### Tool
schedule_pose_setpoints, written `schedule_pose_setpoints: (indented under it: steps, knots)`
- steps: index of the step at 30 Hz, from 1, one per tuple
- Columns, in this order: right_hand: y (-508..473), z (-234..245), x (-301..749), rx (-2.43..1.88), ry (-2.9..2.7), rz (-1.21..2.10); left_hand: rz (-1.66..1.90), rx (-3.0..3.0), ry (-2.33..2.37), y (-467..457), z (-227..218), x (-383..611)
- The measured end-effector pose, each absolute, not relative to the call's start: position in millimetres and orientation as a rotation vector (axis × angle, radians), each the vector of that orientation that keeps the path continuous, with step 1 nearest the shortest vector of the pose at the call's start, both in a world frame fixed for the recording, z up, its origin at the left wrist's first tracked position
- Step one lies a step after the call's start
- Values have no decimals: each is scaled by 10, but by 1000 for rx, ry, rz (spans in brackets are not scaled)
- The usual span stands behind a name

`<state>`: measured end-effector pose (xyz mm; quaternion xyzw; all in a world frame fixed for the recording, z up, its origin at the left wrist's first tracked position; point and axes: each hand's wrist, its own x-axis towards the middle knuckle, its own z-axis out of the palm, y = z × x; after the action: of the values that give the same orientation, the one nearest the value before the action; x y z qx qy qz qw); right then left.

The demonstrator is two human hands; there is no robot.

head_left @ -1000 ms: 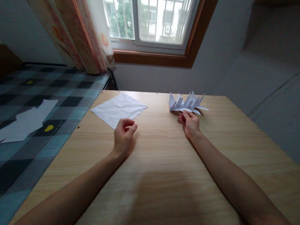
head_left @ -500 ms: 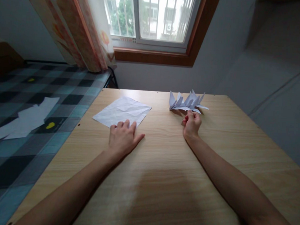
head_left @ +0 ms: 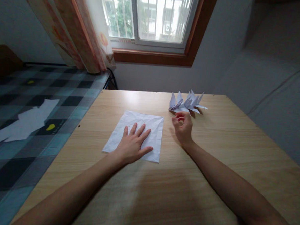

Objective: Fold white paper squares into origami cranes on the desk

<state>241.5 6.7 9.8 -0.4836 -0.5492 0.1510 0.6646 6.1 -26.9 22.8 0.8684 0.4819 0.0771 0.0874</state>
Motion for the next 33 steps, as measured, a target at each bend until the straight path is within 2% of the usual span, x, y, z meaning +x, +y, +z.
schedule_pose_setpoints:
  steps: [7,11,20,26,30,33]
  knots:
    - [-94,-4,2048,-989,-2208,566,301,2580,1540,-656,80,630]
    - [-63,-90,2104,-1197,-2265,505,288,2572,1463,-509,152,498]
    - [-161,19,2167,-1278,-2563,233,232,2634,1396,-14,124,-53]
    - [-172,-43,2500,-1455,-2498,146,225,2603,1458,54,130,-216]
    - [-151,-60,2741,-1649,-2412,95,78,2666,1499,69,163,-311]
    - [-137,-34,2831,-1642,-2260,220,-33,2714,1540,52,192,-324]
